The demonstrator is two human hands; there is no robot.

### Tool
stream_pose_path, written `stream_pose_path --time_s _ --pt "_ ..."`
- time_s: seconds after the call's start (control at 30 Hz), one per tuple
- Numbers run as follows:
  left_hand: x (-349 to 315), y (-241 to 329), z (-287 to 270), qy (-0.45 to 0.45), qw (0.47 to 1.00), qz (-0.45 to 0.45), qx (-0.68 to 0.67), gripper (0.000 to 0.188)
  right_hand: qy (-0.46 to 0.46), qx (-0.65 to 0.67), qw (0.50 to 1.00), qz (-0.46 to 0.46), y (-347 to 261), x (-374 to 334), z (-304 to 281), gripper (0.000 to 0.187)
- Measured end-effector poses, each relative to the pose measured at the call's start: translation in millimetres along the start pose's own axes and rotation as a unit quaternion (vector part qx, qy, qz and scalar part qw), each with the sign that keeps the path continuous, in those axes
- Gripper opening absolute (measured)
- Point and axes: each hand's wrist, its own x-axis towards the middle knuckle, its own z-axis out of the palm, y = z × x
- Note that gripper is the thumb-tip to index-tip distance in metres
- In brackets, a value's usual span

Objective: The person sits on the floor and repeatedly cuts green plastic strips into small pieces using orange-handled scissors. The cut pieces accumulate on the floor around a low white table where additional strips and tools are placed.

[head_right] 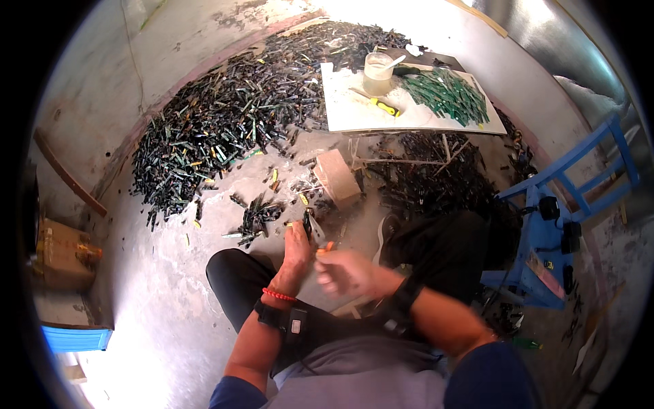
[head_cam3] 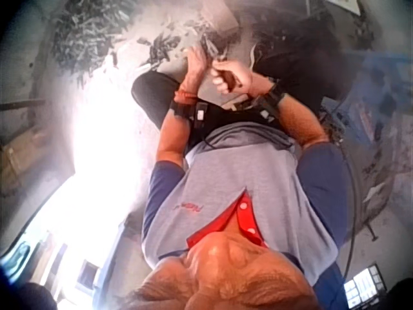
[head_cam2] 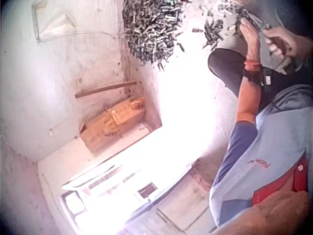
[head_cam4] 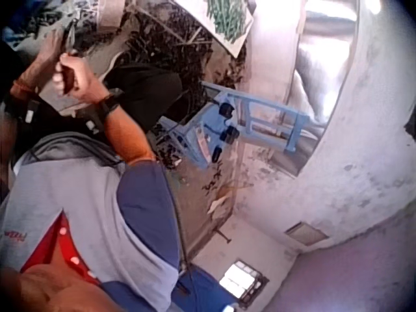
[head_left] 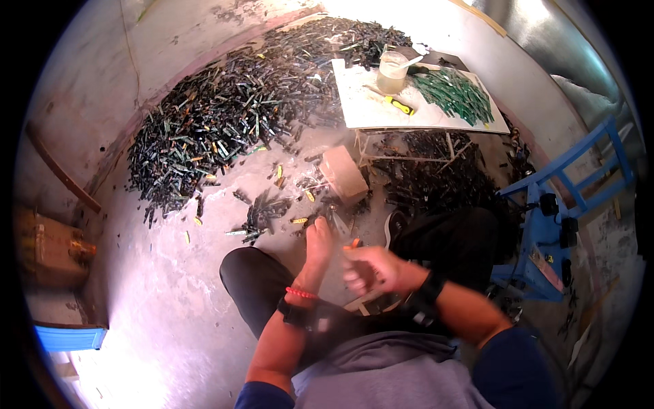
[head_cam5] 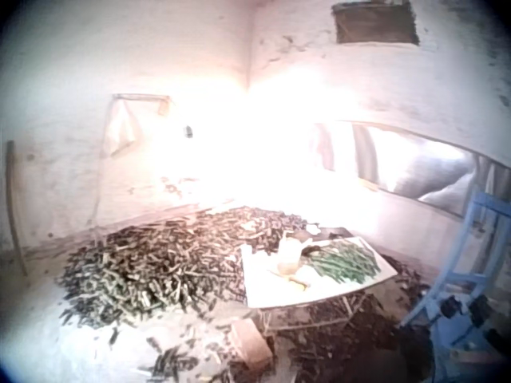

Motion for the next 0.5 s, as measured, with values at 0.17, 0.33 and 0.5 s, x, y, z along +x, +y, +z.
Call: stream_pose_path --time_s 0.17,0.33,0.5 --pt "-32 61 -9 0.033 0.957 -0.135 -0.254 0.039 -0.126 0.118 0.979 -0.11 30 27 40 0.026" --pt "5 -31 -19 0.006 0.994 0.038 0.102 0.025 0.376 -0.714 0.557 -0.193 -14 -1 1 0.02" --pt "-1 -6 -6 -0.019 0.944 0.082 0.32 0.045 0.393 -0.841 0.319 -0.19 -42 -42 -13 0.022"
